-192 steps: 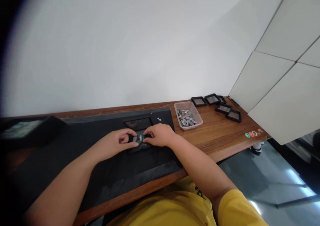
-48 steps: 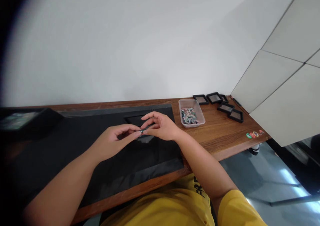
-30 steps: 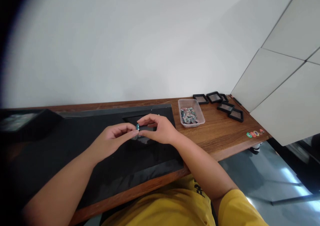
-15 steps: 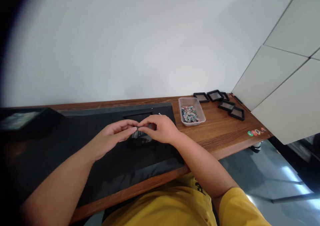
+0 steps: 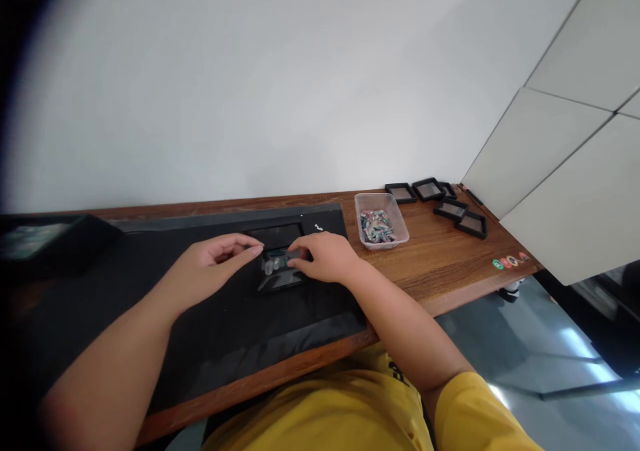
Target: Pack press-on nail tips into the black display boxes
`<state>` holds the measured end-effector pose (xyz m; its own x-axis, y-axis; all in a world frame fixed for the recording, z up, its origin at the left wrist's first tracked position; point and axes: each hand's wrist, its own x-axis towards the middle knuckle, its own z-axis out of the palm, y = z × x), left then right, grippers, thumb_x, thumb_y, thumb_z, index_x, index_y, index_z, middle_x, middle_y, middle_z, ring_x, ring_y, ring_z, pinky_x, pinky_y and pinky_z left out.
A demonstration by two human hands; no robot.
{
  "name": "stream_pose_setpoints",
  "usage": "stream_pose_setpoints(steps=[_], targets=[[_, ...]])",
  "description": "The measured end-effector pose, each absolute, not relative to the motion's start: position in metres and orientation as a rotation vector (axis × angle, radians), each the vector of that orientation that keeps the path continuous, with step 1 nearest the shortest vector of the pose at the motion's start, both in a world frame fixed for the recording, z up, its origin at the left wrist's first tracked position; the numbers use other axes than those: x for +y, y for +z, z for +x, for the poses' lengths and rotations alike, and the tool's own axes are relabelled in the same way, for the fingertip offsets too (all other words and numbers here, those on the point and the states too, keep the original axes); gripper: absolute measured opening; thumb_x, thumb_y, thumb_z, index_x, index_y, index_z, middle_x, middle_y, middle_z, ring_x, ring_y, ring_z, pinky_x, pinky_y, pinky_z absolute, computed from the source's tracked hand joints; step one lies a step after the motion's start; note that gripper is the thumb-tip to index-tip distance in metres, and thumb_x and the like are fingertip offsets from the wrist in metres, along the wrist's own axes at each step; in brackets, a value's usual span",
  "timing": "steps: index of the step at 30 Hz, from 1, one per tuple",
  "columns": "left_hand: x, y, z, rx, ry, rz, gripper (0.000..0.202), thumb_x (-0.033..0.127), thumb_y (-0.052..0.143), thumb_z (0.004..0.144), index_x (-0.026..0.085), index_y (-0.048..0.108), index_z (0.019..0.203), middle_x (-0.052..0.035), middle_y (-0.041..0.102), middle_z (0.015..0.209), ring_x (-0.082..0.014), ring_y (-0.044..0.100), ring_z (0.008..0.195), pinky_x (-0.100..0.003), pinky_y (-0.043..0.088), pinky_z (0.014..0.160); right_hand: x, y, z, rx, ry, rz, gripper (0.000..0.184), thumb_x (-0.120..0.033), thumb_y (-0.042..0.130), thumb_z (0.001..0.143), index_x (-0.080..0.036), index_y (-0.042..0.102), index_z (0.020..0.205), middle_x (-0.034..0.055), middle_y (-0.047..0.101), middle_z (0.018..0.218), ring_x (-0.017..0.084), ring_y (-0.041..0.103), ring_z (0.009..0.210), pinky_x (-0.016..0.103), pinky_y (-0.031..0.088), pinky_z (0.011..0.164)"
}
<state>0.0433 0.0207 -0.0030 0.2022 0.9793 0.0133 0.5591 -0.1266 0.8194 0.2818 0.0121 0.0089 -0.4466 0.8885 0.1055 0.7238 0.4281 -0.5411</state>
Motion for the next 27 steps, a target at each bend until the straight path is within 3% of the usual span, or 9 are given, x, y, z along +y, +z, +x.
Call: stream_pose_setpoints(steps=[5,9,12,15,19,23,27], targets=[[0.024,-0.011,0.036,1.577,0.653,1.931,0.048,0.066,0.058,0.081,0.026,0.079,0.098,0.0003,0.061,0.064,-0.0187,0.055,0.06,-0.03,0.04,0.058,0.013,0.009,0.281,-2.324,0.534,-1.492,0.025,-0.029,0.076,0.092,-0.022,0.078,0.116,0.004,0.078,0.094,0.023,0.071,0.094,0.031,0.046,0.078],[0.025,-0.018,0.039,1.593,0.506,2.029,0.054,0.064,0.054,0.083,0.029,0.08,0.116,-0.0009,0.065,0.064,-0.0211,0.057,0.057,-0.031,0.039,0.056,0.013,0.009,0.281,-2.296,0.537,-1.55,0.026,-0.028,0.073,0.094,-0.023,0.077,0.119,0.0037,0.079,0.095,0.022,0.071,0.094,0.032,0.046,0.077],[0.024,-0.02,0.046,1.594,0.472,2.045,0.054,0.065,0.051,0.087,0.032,0.081,0.118,-0.0036,0.08,0.086,-0.0248,0.068,0.073,-0.032,0.047,0.064,0.013,0.011,0.28,-2.3,0.553,-1.568,0.026,-0.029,0.071,0.095,-0.024,0.076,0.12,0.0028,0.079,0.097,0.022,0.071,0.095,0.031,0.045,0.077],[0.023,-0.018,0.052,1.617,0.468,2.04,0.052,0.066,0.049,0.088,0.034,0.083,0.112,-0.0025,0.083,0.106,-0.0272,0.073,0.089,-0.032,0.051,0.072,0.011,0.014,0.279,-2.314,0.579,-1.592,0.028,-0.03,0.068,0.097,-0.023,0.075,0.123,0.0023,0.079,0.1,0.021,0.071,0.097,0.03,0.045,0.078],[0.021,-0.016,0.057,1.67,0.426,2.07,0.052,0.066,0.051,0.087,0.033,0.083,0.112,-0.0028,0.081,0.087,-0.0255,0.07,0.076,-0.032,0.047,0.065,0.01,0.016,0.277,-2.336,0.593,-1.607,0.028,-0.03,0.066,0.098,-0.024,0.075,0.124,0.0019,0.079,0.102,0.021,0.071,0.098,0.03,0.044,0.078],[0.021,-0.013,0.062,1.683,0.48,2.052,0.043,0.061,0.055,0.084,0.033,0.085,0.098,-0.0017,0.08,0.084,-0.0237,0.068,0.074,-0.032,0.043,0.064,0.011,0.015,0.275,-2.338,0.588,-1.613,0.027,-0.032,0.067,0.098,-0.024,0.075,0.123,0.0018,0.079,0.102,0.02,0.071,0.098,0.029,0.044,0.078],[0.02,-0.013,0.066,1.675,0.538,2.048,0.042,0.058,0.055,0.081,0.03,0.084,0.089,-0.0006,0.068,0.064,-0.0203,0.057,0.06,-0.031,0.036,0.057,0.012,0.012,0.274,-2.308,0.588,-1.62,0.028,-0.033,0.069,0.097,-0.024,0.075,0.122,0.0019,0.079,0.1,0.02,0.07,0.096,0.029,0.043,0.076]])
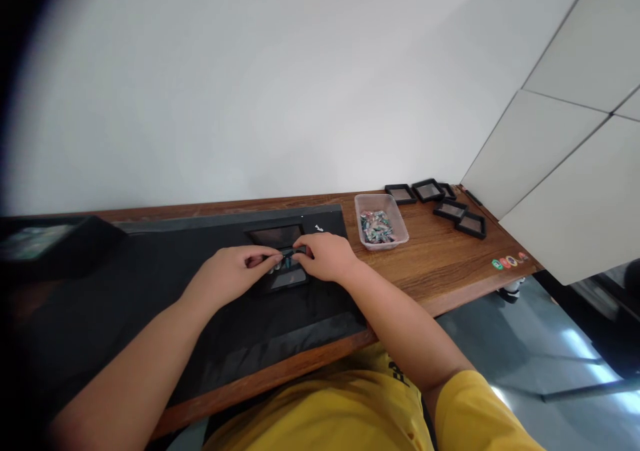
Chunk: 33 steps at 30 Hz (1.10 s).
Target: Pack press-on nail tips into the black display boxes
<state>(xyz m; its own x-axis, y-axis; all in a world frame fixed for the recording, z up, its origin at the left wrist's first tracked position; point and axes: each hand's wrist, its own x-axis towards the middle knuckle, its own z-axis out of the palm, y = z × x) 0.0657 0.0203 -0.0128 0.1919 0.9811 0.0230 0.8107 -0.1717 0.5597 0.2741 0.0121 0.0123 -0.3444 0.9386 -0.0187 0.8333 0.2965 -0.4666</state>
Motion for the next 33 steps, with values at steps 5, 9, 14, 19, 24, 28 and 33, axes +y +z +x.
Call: stream_pose_setpoints(steps=[5,9,14,19,24,28,33], targets=[[0.02,-0.013,0.068,1.534,0.772,1.959,0.044,0.061,0.055,0.079,0.025,0.08,0.084,0.0018,0.056,0.055,-0.0172,0.05,0.055,-0.029,0.035,0.055,0.014,0.009,0.274,-2.218,0.587,-1.588,0.027,-0.03,0.071,0.095,-0.022,0.076,0.12,0.0026,0.078,0.095,0.019,0.068,0.092,0.028,0.04,0.074],[0.02,-0.016,0.07,1.408,0.847,1.85,0.045,0.062,0.057,0.081,0.022,0.076,0.087,0.0012,0.061,0.06,-0.0171,0.053,0.058,-0.029,0.04,0.058,0.015,0.007,0.274,-2.115,0.607,-1.487,0.019,-0.028,0.072,0.094,-0.02,0.079,0.109,0.0014,0.075,0.087,0.015,0.063,0.079,0.026,0.038,0.07],[0.019,-0.019,0.069,1.29,0.844,1.835,0.042,0.061,0.056,0.086,0.022,0.072,0.089,-0.0003,0.067,0.069,-0.0176,0.056,0.064,-0.028,0.043,0.059,0.014,0.005,0.276,-2.04,0.671,-1.32,0.018,-0.027,0.076,0.089,-0.019,0.08,0.105,-0.0007,0.072,0.078,0.012,0.057,0.069,0.024,0.036,0.066],[0.018,-0.019,0.069,1.245,0.85,1.829,0.042,0.06,0.055,0.089,0.022,0.071,0.089,-0.0004,0.067,0.071,-0.0171,0.056,0.066,-0.028,0.044,0.061,0.014,0.003,0.277,-2.055,0.777,-1.246,0.014,-0.028,0.073,0.092,-0.018,0.081,0.086,0.0009,0.072,0.075,0.011,0.057,0.067,0.024,0.036,0.064],[0.015,-0.017,0.072,1.234,0.918,1.798,0.038,0.058,0.059,0.087,0.022,0.07,0.087,0.0009,0.064,0.068,-0.0155,0.054,0.063,-0.027,0.043,0.059,0.017,-0.005,0.273,-1.926,1.055,-1.174,0.016,-0.026,0.076,0.088,-0.015,0.075,0.076,-0.0015,0.066,0.066,0.009,0.051,0.06,0.022,0.036,0.061],[0.014,-0.012,0.075,1.217,0.952,1.788,0.036,0.057,0.062,0.084,0.022,0.069,0.082,0.0004,0.065,0.069,-0.0152,0.055,0.064,-0.027,0.045,0.059,0.02,-0.008,0.268,-1.77,1.344,-1.063,0.029,-0.038,0.086,0.077,-0.015,0.069,0.072,-0.0054,0.058,0.06,0.007,0.045,0.056,0.021,0.035,0.057],[0.012,-0.01,0.074,1.16,1.014,1.754,0.039,0.057,0.067,0.081,0.022,0.072,0.096,0.0021,0.061,0.067,-0.0143,0.053,0.061,-0.027,0.045,0.058,0.019,0.0,0.268,-1.55,1.599,-1.025,0.039,-0.048,0.089,0.071,-0.016,0.065,0.074,-0.0063,0.058,0.059,0.006,0.045,0.054,0.02,0.032,0.052]])
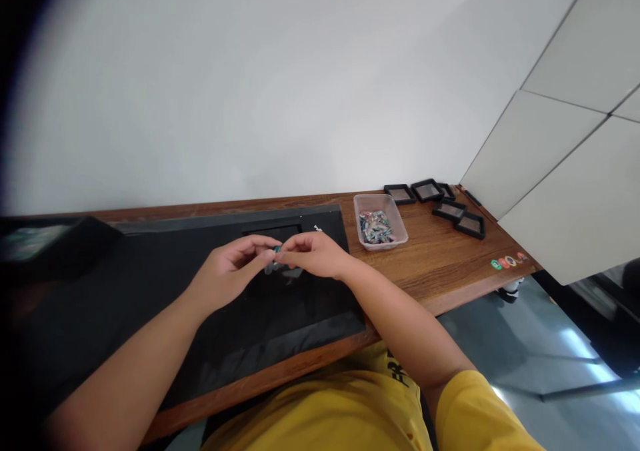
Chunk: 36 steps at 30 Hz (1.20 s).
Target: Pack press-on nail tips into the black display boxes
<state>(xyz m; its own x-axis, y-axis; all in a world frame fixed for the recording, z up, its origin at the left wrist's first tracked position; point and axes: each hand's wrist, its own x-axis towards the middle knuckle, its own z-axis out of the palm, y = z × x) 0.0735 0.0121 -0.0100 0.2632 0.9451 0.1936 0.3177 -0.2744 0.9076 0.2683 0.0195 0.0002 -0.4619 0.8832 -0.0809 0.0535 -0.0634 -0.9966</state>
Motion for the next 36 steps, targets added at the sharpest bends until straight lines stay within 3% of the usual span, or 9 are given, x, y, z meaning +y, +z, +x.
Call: stream_pose_setpoints(steps=[5,14,18,22,25,36], targets=[[0.01,-0.009,0.074,1.095,1.02,1.821,0.039,0.049,0.073,0.075,0.022,0.073,0.104,0.0078,0.045,0.06,-0.0112,0.043,0.055,-0.027,0.041,0.058,0.017,0.011,0.274,-1.43,1.796,-1.034,0.036,-0.044,0.083,0.077,-0.018,0.058,0.072,-0.0086,0.056,0.056,0.004,0.038,0.045,0.018,0.025,0.043],[0.009,-0.009,0.074,1.145,0.978,1.865,0.039,0.053,0.071,0.076,0.023,0.073,0.101,0.0077,0.044,0.06,-0.0119,0.043,0.056,-0.028,0.04,0.059,0.016,0.018,0.275,-1.45,1.895,-1.072,0.025,-0.03,0.07,0.09,-0.018,0.056,0.072,-0.0078,0.056,0.059,0.004,0.04,0.045,0.018,0.025,0.043],[0.011,-0.012,0.074,1.273,0.883,1.962,0.044,0.059,0.068,0.076,0.024,0.074,0.102,0.0071,0.046,0.06,-0.0129,0.044,0.056,-0.028,0.038,0.059,0.02,0.013,0.277,-1.52,1.69,-1.25,0.021,-0.031,0.066,0.095,-0.018,0.06,0.079,-0.0077,0.057,0.06,0.006,0.04,0.047,0.02,0.027,0.046],[0.011,-0.014,0.077,1.455,0.715,2.083,0.043,0.061,0.067,0.076,0.026,0.076,0.099,0.0061,0.048,0.059,-0.0142,0.046,0.055,-0.028,0.034,0.057,0.025,0.003,0.278,-1.614,1.291,-1.414,0.021,-0.033,0.069,0.095,-0.017,0.063,0.082,-0.0058,0.059,0.062,0.009,0.052,0.06,0.021,0.038,0.06],[0.009,-0.011,0.083,1.563,0.612,2.111,0.039,0.059,0.068,0.076,0.027,0.076,0.096,0.0054,0.051,0.058,-0.0156,0.048,0.054,-0.029,0.031,0.055,0.026,-0.001,0.278,-1.725,1.119,-1.485,0.025,-0.038,0.067,0.096,-0.017,0.064,0.082,-0.0036,0.061,0.067,0.011,0.056,0.066,0.023,0.038,0.063],[0.007,-0.011,0.09,1.653,0.521,2.127,0.038,0.059,0.068,0.079,0.028,0.078,0.099,0.0024,0.058,0.061,-0.0176,0.054,0.054,-0.028,0.027,0.051,0.02,0.002,0.277,-1.934,0.889,-1.645,0.023,-0.041,0.069,0.094,-0.019,0.073,0.093,-0.0017,0.064,0.072,0.013,0.057,0.068,0.025,0.036,0.063]])
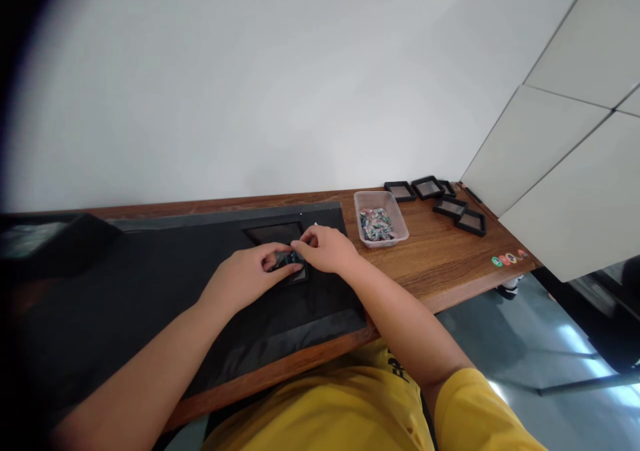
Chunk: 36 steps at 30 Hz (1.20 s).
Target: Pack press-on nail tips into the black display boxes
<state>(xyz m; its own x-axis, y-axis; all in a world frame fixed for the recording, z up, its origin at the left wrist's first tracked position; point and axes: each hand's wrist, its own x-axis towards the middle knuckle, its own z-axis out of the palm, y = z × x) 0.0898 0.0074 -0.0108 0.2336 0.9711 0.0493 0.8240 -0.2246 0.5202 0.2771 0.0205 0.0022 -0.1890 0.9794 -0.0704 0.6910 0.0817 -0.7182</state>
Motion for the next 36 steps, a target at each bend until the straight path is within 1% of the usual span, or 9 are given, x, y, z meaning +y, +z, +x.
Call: stream_pose_setpoints(steps=[5,9,12,15,21,26,30,36], targets=[[0.009,-0.011,0.086,1.631,0.518,2.102,0.04,0.061,0.071,0.076,0.029,0.078,0.1,0.0028,0.057,0.061,-0.0182,0.054,0.054,-0.029,0.028,0.052,0.019,0.005,0.277,-1.973,0.898,-1.67,0.02,-0.038,0.07,0.094,-0.018,0.074,0.096,-0.0023,0.064,0.071,0.013,0.057,0.067,0.026,0.036,0.063],[0.011,-0.015,0.08,1.605,0.589,2.088,0.043,0.063,0.073,0.072,0.03,0.078,0.099,0.0044,0.054,0.059,-0.0166,0.051,0.052,-0.028,0.028,0.051,0.018,0.009,0.279,-2.064,0.887,-1.654,0.015,-0.029,0.075,0.089,-0.018,0.075,0.1,-0.0029,0.065,0.074,0.012,0.056,0.068,0.026,0.036,0.064],[0.013,-0.017,0.074,1.592,0.595,2.082,0.044,0.064,0.072,0.072,0.029,0.078,0.098,0.0049,0.053,0.058,-0.0158,0.049,0.052,-0.028,0.029,0.051,0.017,0.012,0.282,-2.133,0.909,-1.592,0.023,-0.022,0.081,0.083,-0.019,0.074,0.105,-0.0039,0.066,0.076,0.011,0.057,0.069,0.024,0.037,0.066],[0.017,-0.019,0.064,1.566,0.582,2.08,0.047,0.066,0.073,0.071,0.029,0.078,0.1,0.0047,0.053,0.059,-0.0158,0.048,0.052,-0.029,0.03,0.051,0.016,0.011,0.283,-2.209,0.94,-1.515,0.03,-0.019,0.083,0.08,-0.019,0.075,0.108,-0.005,0.066,0.075,0.01,0.055,0.066,0.023,0.036,0.066],[0.025,-0.025,0.044,1.486,0.537,2.079,0.048,0.066,0.071,0.072,0.029,0.08,0.101,0.0043,0.053,0.057,-0.016,0.048,0.05,-0.029,0.03,0.05,0.016,0.007,0.281,-2.259,0.881,-1.494,0.029,-0.022,0.083,0.082,-0.019,0.076,0.11,-0.0038,0.066,0.076,0.011,0.057,0.069,0.024,0.035,0.066],[0.029,-0.025,0.038,1.462,0.481,2.047,0.051,0.069,0.07,0.072,0.03,0.08,0.103,0.0034,0.055,0.061,-0.0162,0.049,0.054,-0.029,0.031,0.052,0.015,0.008,0.279,-2.309,0.819,-1.524,0.029,-0.025,0.081,0.086,-0.019,0.076,0.114,-0.003,0.065,0.077,0.013,0.058,0.071,0.025,0.034,0.066],[0.029,-0.025,0.038,1.461,0.474,2.031,0.051,0.069,0.07,0.072,0.03,0.081,0.102,0.0029,0.055,0.062,-0.0162,0.049,0.055,-0.029,0.032,0.053,0.014,0.008,0.277,-2.328,0.769,-1.521,0.027,-0.028,0.081,0.087,-0.022,0.077,0.113,-0.003,0.065,0.075,0.013,0.058,0.071,0.025,0.033,0.065],[0.029,-0.027,0.037,1.46,0.471,2.039,0.054,0.072,0.069,0.073,0.028,0.081,0.102,0.0024,0.055,0.063,-0.0155,0.048,0.055,-0.029,0.031,0.053,0.016,0.007,0.276,-2.329,0.762,-1.536,0.025,-0.031,0.081,0.088,-0.021,0.076,0.111,-0.0038,0.063,0.073,0.012,0.057,0.07,0.024,0.031,0.065]])
